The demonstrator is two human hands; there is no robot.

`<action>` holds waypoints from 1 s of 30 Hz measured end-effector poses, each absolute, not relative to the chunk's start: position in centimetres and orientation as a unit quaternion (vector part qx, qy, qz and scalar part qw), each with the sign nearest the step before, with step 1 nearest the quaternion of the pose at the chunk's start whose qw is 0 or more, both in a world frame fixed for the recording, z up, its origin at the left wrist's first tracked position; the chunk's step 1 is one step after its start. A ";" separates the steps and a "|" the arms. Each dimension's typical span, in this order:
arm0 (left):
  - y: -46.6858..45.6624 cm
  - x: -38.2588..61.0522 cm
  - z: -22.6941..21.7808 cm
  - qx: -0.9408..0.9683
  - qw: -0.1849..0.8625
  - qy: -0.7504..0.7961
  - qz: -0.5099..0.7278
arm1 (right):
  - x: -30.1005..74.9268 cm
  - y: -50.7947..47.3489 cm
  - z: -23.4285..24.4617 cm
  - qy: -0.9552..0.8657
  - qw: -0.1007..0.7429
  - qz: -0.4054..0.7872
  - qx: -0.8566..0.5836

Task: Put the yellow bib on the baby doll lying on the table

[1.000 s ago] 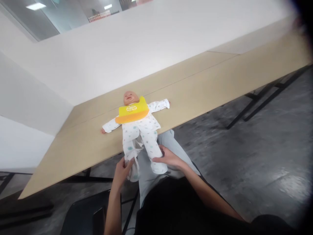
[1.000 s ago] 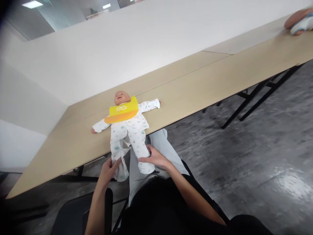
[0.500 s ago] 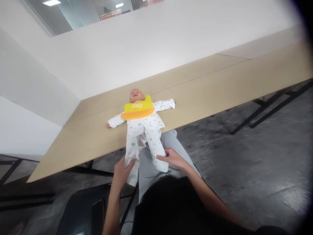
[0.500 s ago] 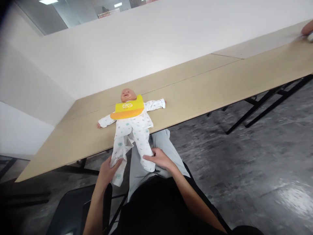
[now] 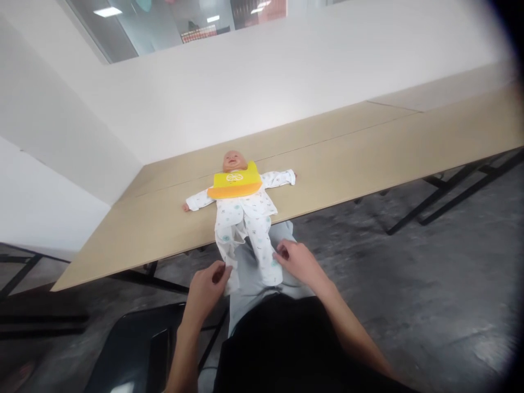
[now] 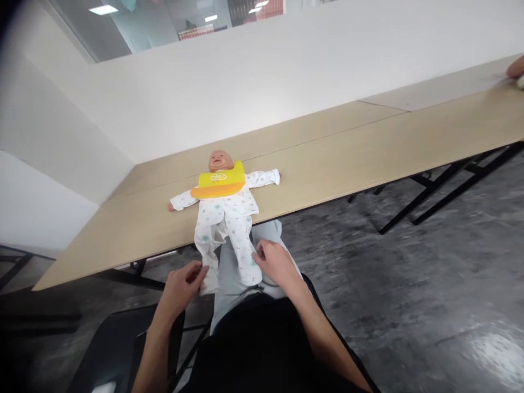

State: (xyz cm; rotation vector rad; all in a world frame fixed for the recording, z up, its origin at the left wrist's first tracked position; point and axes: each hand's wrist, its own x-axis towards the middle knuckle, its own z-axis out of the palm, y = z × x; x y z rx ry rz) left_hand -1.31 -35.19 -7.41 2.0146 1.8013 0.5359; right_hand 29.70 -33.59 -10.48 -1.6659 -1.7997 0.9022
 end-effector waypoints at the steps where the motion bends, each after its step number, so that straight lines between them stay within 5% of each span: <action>1: -34.7 -1.2 -7.2 0.724 0.194 0.633 0.193 | 29.6 -33.3 -10.1 -0.672 0.308 0.318 -0.594; 5: -30.5 -0.4 -6.0 0.724 0.088 0.620 0.289 | 28.1 -31.0 -9.3 -0.723 0.425 0.273 -0.472; 11: -21.5 1.5 -5.1 0.801 -0.049 0.530 0.275 | 25.6 -26.6 -9.3 -0.792 0.382 0.205 -0.430; 25: -18.3 1.9 -2.2 0.793 -0.087 0.576 0.178 | 23.9 -21.7 -5.8 -0.864 0.278 0.142 -0.394; 30: -17.9 2.0 -1.3 0.795 -0.080 0.574 0.178 | 23.8 -21.8 -6.1 -0.814 0.301 0.163 -0.470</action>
